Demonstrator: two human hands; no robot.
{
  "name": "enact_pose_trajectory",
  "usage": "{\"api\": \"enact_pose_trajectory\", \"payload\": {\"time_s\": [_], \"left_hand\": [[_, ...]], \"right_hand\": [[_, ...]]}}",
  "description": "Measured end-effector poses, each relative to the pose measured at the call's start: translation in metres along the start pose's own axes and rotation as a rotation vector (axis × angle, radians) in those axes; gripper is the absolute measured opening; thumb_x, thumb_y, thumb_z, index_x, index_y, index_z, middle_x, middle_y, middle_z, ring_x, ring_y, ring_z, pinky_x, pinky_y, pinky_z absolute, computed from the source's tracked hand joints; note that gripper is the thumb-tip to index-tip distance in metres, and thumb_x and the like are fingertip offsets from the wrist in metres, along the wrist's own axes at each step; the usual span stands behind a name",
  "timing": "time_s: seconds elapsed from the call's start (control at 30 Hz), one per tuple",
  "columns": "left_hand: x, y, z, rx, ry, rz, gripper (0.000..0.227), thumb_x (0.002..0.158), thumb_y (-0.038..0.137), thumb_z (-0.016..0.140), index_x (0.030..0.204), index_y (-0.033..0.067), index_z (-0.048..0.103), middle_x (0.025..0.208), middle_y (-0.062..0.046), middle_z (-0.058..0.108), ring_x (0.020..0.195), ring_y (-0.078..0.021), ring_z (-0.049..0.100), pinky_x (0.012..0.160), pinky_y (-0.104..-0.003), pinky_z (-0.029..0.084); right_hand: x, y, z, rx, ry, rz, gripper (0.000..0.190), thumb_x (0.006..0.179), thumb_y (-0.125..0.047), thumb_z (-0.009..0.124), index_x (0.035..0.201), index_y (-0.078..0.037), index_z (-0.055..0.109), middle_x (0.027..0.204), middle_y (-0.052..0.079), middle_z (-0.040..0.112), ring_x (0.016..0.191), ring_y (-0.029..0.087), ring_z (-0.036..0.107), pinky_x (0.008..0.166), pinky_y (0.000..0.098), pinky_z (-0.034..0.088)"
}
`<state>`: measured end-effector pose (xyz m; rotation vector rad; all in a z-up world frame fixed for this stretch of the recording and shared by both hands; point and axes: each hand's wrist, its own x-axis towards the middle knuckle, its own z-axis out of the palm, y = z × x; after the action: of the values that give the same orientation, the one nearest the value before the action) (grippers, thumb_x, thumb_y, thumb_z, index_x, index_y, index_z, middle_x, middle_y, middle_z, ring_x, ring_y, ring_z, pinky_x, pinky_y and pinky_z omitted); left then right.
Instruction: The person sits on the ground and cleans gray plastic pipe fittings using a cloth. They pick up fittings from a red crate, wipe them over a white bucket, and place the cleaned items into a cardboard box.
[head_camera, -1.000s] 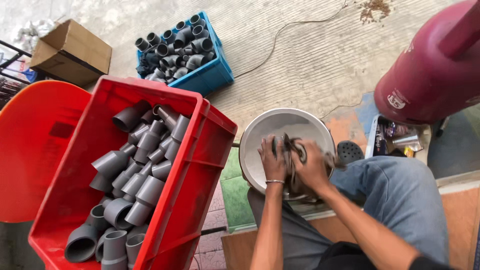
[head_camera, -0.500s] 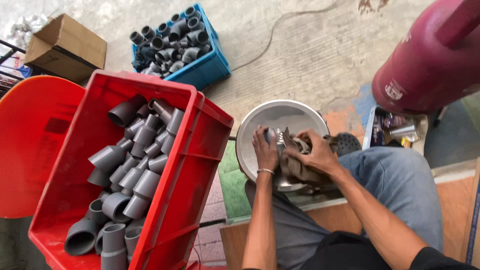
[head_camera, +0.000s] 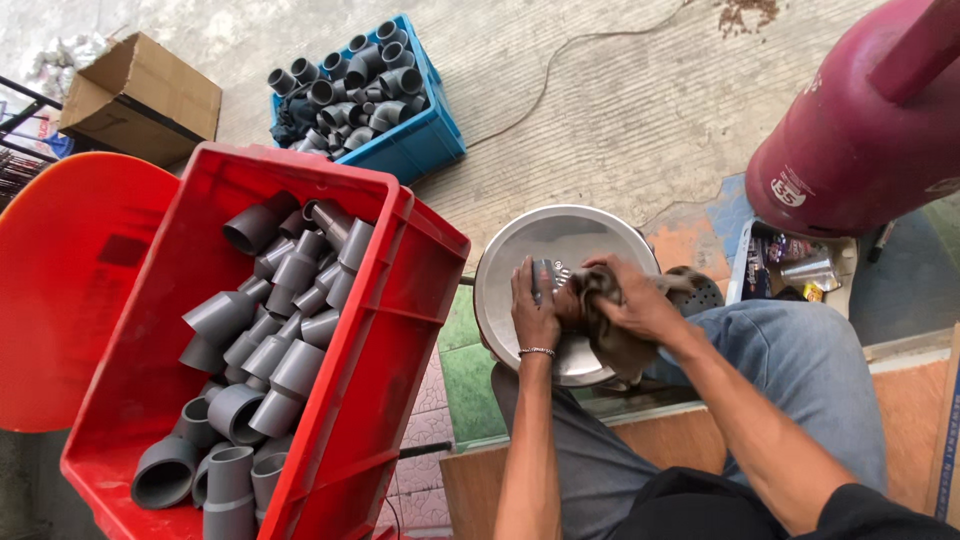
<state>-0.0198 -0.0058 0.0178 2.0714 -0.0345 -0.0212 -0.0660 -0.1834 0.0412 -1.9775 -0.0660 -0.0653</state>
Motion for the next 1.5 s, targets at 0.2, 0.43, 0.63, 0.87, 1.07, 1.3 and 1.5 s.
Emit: {"api": "enact_pose_trajectory", "payload": {"time_s": [0.2, 0.43, 0.63, 0.87, 1.07, 1.3, 1.5], "left_hand": [[0.001, -0.021, 0.016, 0.006, 0.032, -0.001, 0.047, 0.103, 0.033, 0.042, 0.147, 0.017, 0.046, 0.147, -0.02, 0.048, 0.144, -0.043, 0.034, 0.121, -0.053, 0.024], [0.003, -0.034, 0.029, 0.074, -0.038, 0.019, 0.048, 0.104, 0.03, 0.037, 0.149, 0.014, 0.043, 0.151, -0.019, 0.045, 0.147, -0.0425, 0.027, 0.12, -0.057, 0.019], [0.021, -0.021, 0.018, -0.017, 0.093, 0.004, 0.046, 0.106, 0.028, 0.035, 0.146, 0.0114, 0.048, 0.147, -0.024, 0.048, 0.142, -0.0439, 0.035, 0.12, -0.054, 0.022], [0.006, -0.006, 0.019, 0.081, 0.008, -0.044, 0.047, 0.103, 0.04, 0.044, 0.144, 0.0185, 0.051, 0.151, -0.029, 0.037, 0.148, -0.0401, 0.027, 0.123, -0.05, 0.017], [0.017, -0.013, 0.023, -0.002, 0.086, -0.064, 0.043, 0.103, 0.041, 0.049, 0.137, 0.017, 0.057, 0.146, -0.024, 0.047, 0.147, -0.0359, 0.031, 0.123, -0.049, 0.016], [0.009, -0.021, 0.011, 0.071, -0.071, -0.016, 0.059, 0.102, 0.053, 0.046, 0.145, 0.0141, 0.049, 0.148, -0.032, 0.04, 0.147, -0.042, 0.028, 0.123, -0.053, 0.017], [0.004, -0.004, 0.011, 0.294, -0.126, 0.004, 0.05, 0.107, 0.032, 0.028, 0.152, 0.0127, 0.039, 0.153, -0.023, 0.039, 0.147, -0.0434, 0.027, 0.117, -0.064, 0.018]], "right_hand": [[-0.008, -0.019, 0.035, -0.035, 0.16, 0.051, 0.045, 0.096, -0.038, 0.06, 0.138, -0.021, 0.057, 0.123, 0.01, 0.062, 0.119, 0.032, 0.059, 0.103, 0.0459, 0.046], [0.043, -0.023, 0.06, -0.302, 0.316, 0.18, 0.046, 0.095, -0.05, 0.062, 0.12, -0.012, 0.056, 0.104, 0.016, 0.061, 0.099, 0.041, 0.065, 0.085, 0.0574, 0.052], [-0.029, -0.001, 0.069, -0.134, 0.194, 0.238, 0.041, 0.099, -0.047, 0.051, 0.101, -0.006, 0.053, 0.086, 0.024, 0.056, 0.092, 0.053, 0.057, 0.074, 0.062, 0.043], [0.054, -0.007, 0.051, -0.384, 0.235, 0.182, 0.047, 0.103, -0.055, 0.045, 0.099, -0.008, 0.052, 0.088, 0.017, 0.053, 0.089, 0.045, 0.06, 0.078, 0.0568, 0.048], [-0.025, -0.029, 0.056, -0.235, 0.191, 0.205, 0.043, 0.101, -0.053, 0.048, 0.088, -0.012, 0.048, 0.084, 0.012, 0.045, 0.091, 0.043, 0.057, 0.08, 0.0498, 0.048], [0.034, -0.002, 0.048, -0.366, 0.235, 0.2, 0.043, 0.099, -0.057, 0.054, 0.11, -0.016, 0.059, 0.12, 0.01, 0.045, 0.1, 0.041, 0.065, 0.081, 0.0549, 0.056], [0.057, 0.006, 0.048, -0.361, 0.203, 0.136, 0.038, 0.097, -0.052, 0.059, 0.116, -0.02, 0.056, 0.106, 0.005, 0.054, 0.106, 0.03, 0.063, 0.079, 0.0473, 0.058]]}}
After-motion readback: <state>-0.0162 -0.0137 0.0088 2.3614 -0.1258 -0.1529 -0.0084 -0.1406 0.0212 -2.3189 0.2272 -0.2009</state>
